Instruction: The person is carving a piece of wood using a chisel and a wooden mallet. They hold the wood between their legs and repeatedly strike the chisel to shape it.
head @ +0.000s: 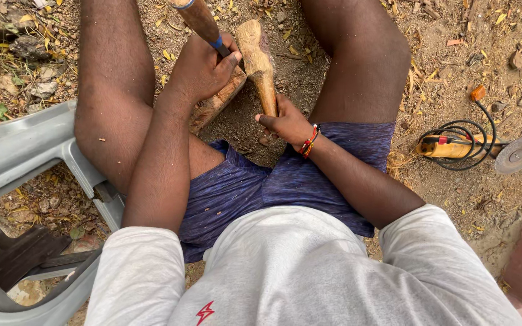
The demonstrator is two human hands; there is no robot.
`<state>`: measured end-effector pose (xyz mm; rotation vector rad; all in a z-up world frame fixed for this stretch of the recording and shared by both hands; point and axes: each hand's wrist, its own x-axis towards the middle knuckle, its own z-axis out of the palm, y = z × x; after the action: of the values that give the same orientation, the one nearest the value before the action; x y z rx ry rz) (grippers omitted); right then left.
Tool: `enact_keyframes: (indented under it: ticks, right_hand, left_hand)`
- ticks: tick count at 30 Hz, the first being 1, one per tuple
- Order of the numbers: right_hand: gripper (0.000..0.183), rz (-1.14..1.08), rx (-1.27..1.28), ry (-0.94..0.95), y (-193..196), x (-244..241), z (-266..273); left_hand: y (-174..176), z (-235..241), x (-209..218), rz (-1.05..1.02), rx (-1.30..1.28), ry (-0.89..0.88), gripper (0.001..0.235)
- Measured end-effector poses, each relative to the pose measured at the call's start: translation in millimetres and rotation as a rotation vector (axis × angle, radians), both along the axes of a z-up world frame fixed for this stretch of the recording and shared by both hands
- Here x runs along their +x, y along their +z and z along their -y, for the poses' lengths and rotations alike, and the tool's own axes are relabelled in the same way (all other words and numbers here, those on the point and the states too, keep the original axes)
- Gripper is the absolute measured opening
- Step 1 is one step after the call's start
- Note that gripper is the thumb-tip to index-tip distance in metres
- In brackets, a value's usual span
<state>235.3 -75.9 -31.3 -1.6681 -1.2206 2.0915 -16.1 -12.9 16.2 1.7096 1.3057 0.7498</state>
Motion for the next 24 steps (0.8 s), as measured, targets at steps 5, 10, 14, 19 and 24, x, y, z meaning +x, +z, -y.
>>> enact_keyframes:
  ticks: [5,10,14,19,24]
  right_hand:
    - [0.062,-0.007,-0.001,0.013,6,-2,-2]
    - [0.048,-0.038,-0.048,-0.131,15,1,-12]
    - [0.037,-0.363,-0.044,-0.247,37,21,-18]
    - [0.043,-0.401,0.348,-0.187,91,40,-2]
    - [0.049,-0.696,0.605,-0.236,160,54,-5]
  left_hand:
    - [0,-1,2,-0.008,0.028,-0.008,0.014]
    - [-5,-1,5,-0.11,0.098,-0.023,0.015]
    - [-5,0,13,-0.247,0.137,-0.032,0.012]
    - [-9,5,22,-0.355,0.189,-0.005,0.021]
    - [-10,9,24,-0.327,0.096,0.018,0.02]
